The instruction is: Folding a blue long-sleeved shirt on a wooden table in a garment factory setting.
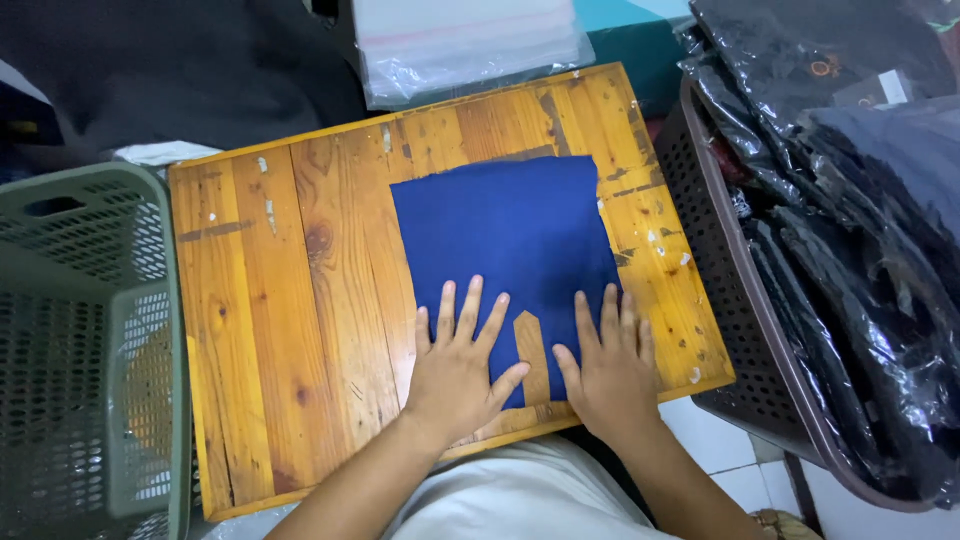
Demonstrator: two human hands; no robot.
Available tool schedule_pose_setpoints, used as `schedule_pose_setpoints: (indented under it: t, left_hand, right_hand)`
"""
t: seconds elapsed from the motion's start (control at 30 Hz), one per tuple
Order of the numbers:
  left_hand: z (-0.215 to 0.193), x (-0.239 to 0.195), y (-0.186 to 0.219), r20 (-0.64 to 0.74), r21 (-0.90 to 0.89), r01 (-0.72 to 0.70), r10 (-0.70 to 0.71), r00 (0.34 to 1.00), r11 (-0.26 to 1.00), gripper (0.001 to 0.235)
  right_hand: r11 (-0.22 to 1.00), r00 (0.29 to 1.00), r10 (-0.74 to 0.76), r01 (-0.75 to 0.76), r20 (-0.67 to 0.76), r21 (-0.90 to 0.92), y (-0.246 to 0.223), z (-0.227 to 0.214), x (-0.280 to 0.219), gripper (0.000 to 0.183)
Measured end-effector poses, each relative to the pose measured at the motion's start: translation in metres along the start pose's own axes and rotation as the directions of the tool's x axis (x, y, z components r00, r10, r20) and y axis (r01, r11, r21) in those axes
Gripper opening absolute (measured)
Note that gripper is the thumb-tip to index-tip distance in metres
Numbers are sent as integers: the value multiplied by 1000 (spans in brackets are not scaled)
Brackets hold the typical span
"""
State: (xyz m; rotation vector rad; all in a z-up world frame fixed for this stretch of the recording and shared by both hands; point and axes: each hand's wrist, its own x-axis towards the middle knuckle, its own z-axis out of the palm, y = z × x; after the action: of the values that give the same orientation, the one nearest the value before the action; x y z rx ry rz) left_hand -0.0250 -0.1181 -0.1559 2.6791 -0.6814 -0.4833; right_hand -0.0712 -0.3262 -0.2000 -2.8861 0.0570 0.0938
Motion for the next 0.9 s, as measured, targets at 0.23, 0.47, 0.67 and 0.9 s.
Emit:
schedule_pose_setpoints:
  t: [0.23, 0.47, 0.67, 0.9]
  left_hand:
    - [-9, 6, -4, 21, 72, 88, -90, 996, 993, 95]
    - [-53, 60, 6, -109, -47, 111, -116, 987, 993, 80]
    - [-42, 120, 23, -49, -14, 79, -79, 996, 997, 61]
    - [-35, 129, 22, -137, -51, 177, -182, 974, 983, 67]
  right_hand:
    - [998, 996, 50, -46, 75, -53, 16, -9, 1, 85]
    - [988, 989, 58, -38, -136, 147, 16, -34, 63, 52]
    - [951, 952, -37, 127, -305, 283, -15, -7, 114, 50]
    - [900, 909, 312, -188, -278, 394, 3, -5, 114, 50]
